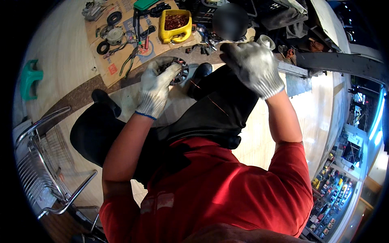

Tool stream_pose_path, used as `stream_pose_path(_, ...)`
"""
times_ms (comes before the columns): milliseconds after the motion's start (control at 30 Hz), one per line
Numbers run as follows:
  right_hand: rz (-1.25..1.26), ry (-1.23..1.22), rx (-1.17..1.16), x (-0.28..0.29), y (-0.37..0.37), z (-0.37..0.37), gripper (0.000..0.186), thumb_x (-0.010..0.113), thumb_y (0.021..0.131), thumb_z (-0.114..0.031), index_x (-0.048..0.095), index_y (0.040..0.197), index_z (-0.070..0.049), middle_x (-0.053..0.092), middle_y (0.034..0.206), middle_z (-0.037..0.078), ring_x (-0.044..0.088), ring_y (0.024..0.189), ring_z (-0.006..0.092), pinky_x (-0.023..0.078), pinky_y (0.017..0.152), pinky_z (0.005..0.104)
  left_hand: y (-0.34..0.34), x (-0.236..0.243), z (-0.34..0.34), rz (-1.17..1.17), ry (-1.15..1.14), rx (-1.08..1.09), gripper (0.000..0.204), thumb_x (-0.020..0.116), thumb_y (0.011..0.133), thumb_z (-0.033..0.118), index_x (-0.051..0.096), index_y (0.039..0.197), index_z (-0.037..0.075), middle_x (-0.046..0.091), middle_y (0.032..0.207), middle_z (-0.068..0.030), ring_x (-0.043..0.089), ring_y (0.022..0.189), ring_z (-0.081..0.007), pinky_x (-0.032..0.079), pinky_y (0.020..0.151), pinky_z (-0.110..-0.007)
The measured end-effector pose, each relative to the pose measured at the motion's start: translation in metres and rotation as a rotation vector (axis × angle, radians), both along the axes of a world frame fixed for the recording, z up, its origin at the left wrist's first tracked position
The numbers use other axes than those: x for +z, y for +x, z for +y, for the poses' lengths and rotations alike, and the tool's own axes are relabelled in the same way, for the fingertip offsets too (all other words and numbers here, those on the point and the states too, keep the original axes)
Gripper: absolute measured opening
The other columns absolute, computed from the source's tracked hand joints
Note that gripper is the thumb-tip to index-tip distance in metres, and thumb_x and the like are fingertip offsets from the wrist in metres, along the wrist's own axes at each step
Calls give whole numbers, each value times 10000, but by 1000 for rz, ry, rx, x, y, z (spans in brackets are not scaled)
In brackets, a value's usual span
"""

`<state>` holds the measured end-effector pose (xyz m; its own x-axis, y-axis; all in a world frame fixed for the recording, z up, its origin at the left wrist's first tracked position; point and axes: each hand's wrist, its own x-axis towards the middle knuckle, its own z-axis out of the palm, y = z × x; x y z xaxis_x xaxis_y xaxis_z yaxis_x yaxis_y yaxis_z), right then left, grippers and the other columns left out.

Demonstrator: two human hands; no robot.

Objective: The person holds a copper wire coil and uses a screwdriver to pry or clean parts of it while sitting on the floor. They handle the coil, a screwdriver, and other small mechanical components.

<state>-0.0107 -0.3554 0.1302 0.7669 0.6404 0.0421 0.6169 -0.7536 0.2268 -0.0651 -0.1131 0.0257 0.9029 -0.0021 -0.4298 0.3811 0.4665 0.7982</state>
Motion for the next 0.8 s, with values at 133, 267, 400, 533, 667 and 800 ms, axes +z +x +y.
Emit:
stream_pose_path(133,30,-99,149,18,-48,22,286,682,850,-386,680,978,-130,617,767,55,629,743,229,462,669,352,3,5,0,63,-60,93,218,636,930,67,573,1112,-34,674,1011,-152,681,911,-209,577,808,-344)
stream_pose_path(267,107,-65,233,-4,-70,23,296,632,883,-412,672,868,-119,620,721,54,636,700,246,489,635,383,12,-1,2,143,-213,281,191,614,933,34,578,1109,-34,675,1049,-174,693,941,-265,598,854,-405)
stream_pose_path(400,180,-112,177,-8,-63,3,291,642,878,-423,677,867,-135,615,699,56,643,673,256,515,623,407,13,-26,19,46,-534,265,210,554,956,30,572,1153,-42,654,1124,-234,680,1011,-345,598,876,-460)
stream_pose_path(533,127,-163,69,-8,-48,-24,175,589,874,-277,674,828,-130,665,741,68,673,690,246,532,616,407,11,-21,24,-32,-690,199,176,551,957,42,572,1116,-30,661,1092,-232,693,988,-348,619,853,-437)
stream_pose_path(667,77,-102,-52,-6,-15,-49,233,590,933,-338,692,893,-132,676,742,80,688,690,254,557,592,391,8,-10,24,-68,-699,81,224,546,943,49,558,1153,-30,642,1134,-229,670,1043,-350,605,878,-452)
stream_pose_path(800,52,43,-179,-10,12,-65,262,608,924,-383,708,981,-147,692,809,114,688,741,300,558,637,423,5,-20,23,-102,-587,-53,355,573,911,85,519,1244,-24,610,1207,-221,652,1089,-335,586,904,-477)
